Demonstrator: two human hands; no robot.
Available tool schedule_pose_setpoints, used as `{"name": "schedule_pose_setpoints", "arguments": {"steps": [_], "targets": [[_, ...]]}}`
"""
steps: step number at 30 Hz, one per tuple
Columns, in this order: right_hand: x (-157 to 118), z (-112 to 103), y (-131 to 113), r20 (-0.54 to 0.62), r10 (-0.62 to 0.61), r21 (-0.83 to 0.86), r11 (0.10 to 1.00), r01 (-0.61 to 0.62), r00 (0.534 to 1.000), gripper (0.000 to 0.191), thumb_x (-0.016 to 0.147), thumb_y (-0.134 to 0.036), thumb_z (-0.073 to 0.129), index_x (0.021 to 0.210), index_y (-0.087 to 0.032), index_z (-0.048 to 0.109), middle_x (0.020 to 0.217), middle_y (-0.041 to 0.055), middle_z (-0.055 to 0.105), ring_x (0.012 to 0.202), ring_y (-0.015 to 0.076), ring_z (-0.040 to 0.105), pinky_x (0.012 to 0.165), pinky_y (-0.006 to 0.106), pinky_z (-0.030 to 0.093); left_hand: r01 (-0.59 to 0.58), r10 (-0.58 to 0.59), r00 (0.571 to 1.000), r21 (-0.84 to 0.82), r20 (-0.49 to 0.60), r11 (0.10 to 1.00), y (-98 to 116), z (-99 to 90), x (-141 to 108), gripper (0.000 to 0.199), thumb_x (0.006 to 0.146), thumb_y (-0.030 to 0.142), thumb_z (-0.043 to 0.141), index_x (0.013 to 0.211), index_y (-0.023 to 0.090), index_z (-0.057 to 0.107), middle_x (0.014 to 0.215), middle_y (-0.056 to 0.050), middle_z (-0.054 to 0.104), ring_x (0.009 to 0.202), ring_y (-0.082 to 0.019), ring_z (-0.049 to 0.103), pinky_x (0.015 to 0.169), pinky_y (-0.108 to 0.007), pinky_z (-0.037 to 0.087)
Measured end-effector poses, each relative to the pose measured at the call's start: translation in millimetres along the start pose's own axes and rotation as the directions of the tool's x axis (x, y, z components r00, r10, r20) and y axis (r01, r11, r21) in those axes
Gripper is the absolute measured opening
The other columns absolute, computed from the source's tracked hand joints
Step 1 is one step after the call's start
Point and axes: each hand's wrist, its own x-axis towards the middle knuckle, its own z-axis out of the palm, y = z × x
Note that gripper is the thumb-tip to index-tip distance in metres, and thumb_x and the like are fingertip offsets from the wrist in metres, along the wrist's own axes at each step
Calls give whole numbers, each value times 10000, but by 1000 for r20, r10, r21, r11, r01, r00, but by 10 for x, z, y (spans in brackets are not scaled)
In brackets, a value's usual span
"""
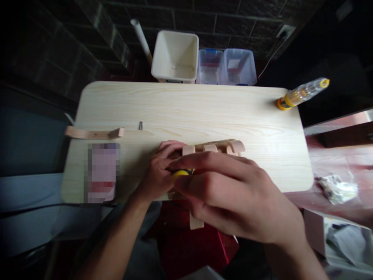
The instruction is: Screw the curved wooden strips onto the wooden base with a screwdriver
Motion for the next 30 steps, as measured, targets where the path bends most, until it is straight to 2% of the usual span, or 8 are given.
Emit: {"name": "schedule_pose_setpoints", "arguments": {"steps": [5,8,12,18,23,30], "targets": [[3,-25,35,-12,43,-12,999,-43,999,220,912,-38,783,1088,-160,734,1221,98,716,1099,185,748,875,325,666,-10,10,1000,23,13,1000,1,-1,0,135,944,275,796,1047,311,875,1224,-53,765,1238,-267,636,1110,-484,545],[0,-15,40,-31,25,-1,1000,-25,999,230,896,-33,789,1088,-145,730,1257,96,720,1141,194,747,924,333,661,-2,2,1000,22,13,1000,3,-1,0,139,942,267,796,1049,310,874,1228,-49,768,1237,-271,636,1117,-485,545],[-23,-8,23,7,-2,54,999,2,1000,216,927,-21,743,1113,-128,721,1303,99,734,1207,176,726,1006,312,633,5,-5,1000,12,5,1000,10,-4,5,129,946,256,781,1018,294,881,1220,-62,766,1225,-283,643,1113,-489,548],[-11,-8,76,-18,1,24,1000,0,1000,232,903,-20,778,1095,-142,729,1242,103,716,1149,179,734,921,324,638,6,-6,1000,19,13,1000,16,-5,11,128,935,256,798,1023,301,880,1217,-62,774,1233,-283,649,1107,-496,554],[4,14,108,1,-17,78,997,17,1000,271,911,11,711,1145,-126,716,1280,129,732,1216,212,723,986,382,636,13,-13,1000,20,6,1000,9,6,2,113,931,252,800,1010,274,878,1212,-71,780,1238,-284,651,1119,-503,549],[-40,2,161,-13,21,121,992,-19,1000,335,896,35,716,1166,-163,703,1286,117,717,1197,214,722,922,378,644,3,-4,1000,23,7,1000,21,-1,6,97,930,274,810,1002,269,874,1224,-71,782,1240,-288,653,1103,-496,555]]}}
